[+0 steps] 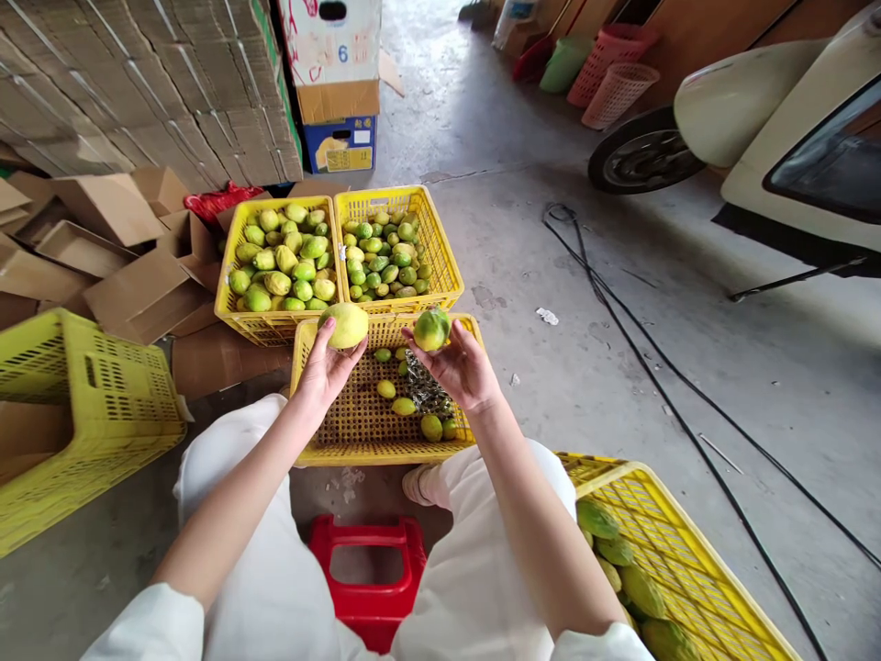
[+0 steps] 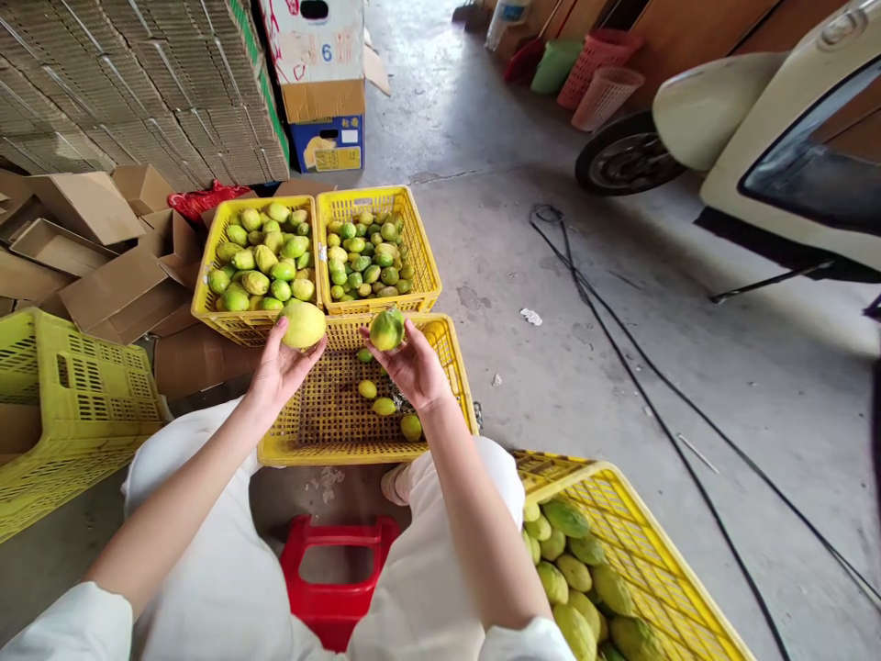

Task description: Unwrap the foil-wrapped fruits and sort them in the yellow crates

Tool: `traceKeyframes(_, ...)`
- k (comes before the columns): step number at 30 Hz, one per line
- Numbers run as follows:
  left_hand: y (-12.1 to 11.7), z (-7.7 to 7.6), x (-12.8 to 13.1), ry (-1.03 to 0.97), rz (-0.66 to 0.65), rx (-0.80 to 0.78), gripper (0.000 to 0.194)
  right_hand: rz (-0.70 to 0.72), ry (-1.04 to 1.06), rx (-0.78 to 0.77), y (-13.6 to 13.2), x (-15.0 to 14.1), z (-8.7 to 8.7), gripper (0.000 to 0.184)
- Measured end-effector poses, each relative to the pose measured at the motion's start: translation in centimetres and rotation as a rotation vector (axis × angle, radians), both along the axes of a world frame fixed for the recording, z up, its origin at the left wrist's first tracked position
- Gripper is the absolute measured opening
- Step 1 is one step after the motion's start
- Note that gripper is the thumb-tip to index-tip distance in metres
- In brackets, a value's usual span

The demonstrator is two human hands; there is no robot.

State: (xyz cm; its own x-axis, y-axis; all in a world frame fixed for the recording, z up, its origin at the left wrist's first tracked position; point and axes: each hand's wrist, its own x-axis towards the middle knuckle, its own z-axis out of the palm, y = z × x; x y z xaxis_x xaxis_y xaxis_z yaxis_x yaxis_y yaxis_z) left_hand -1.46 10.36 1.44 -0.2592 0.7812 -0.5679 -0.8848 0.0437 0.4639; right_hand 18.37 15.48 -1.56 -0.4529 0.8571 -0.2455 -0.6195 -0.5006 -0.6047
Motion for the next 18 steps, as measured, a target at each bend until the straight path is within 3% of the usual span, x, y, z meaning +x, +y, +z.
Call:
traceKeyframes(8, 0.0, -0.1, 0.3, 0.037, -0.012, -0.029, 0.022, -0.047, -0.068, 0.001, 0.0, 0.1, -1.0, 0.031)
traceKeyframes(18, 0.0, -0.1, 0.3, 0.027, -0.021, -0.033, 0.023, -0.062, -0.066, -0.04, 0.2, 0.2, -1.1, 0.017)
